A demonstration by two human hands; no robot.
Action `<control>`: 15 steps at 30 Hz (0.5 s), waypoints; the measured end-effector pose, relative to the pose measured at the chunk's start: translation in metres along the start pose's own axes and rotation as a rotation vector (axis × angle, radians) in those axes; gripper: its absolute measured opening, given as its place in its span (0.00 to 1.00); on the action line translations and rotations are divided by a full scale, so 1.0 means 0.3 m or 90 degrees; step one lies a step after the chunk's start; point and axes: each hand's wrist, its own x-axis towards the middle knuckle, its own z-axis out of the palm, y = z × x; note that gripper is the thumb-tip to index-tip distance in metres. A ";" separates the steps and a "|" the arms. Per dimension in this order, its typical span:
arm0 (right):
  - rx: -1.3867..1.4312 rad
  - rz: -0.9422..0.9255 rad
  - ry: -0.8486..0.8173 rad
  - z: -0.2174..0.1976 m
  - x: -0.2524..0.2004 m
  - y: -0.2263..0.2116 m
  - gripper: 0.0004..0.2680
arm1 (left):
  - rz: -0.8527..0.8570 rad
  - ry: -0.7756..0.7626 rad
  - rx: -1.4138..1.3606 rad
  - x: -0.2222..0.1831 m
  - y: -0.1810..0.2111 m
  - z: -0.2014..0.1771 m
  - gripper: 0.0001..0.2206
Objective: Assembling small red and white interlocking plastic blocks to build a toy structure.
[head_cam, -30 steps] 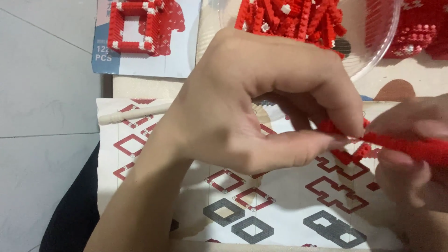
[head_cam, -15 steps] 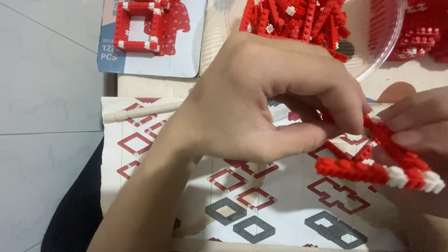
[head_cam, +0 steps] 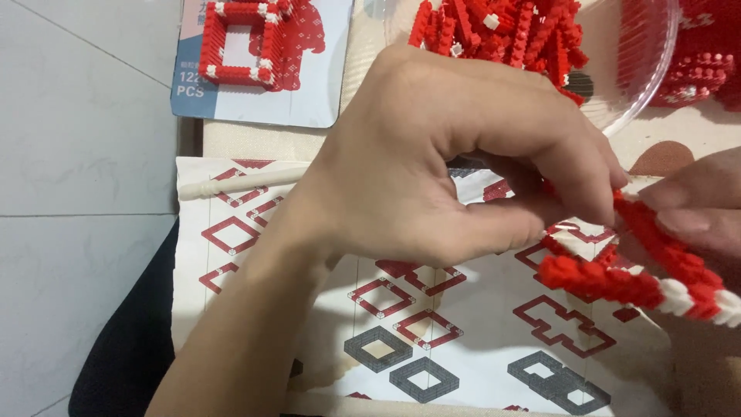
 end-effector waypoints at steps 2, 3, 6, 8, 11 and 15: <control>0.034 0.266 -0.087 -0.028 0.044 -0.045 0.13 | -0.002 0.002 -0.001 0.001 -0.001 0.002 0.20; 0.067 0.286 -0.092 -0.023 0.036 -0.081 0.12 | -0.004 0.002 -0.003 0.001 -0.001 0.005 0.21; 0.004 -0.033 -0.022 0.035 -0.062 -0.132 0.15 | -0.005 0.002 -0.005 0.006 0.002 0.012 0.22; -0.094 -0.374 0.069 0.069 -0.094 -0.119 0.27 | 0.000 -0.002 -0.001 0.012 0.014 0.018 0.22; -0.149 -0.543 0.182 0.067 -0.069 -0.120 0.11 | 0.012 -0.008 0.006 0.017 0.042 0.023 0.23; -0.102 -0.615 0.249 0.142 0.020 -0.242 0.28 | 0.020 -0.013 0.013 0.019 0.070 0.026 0.25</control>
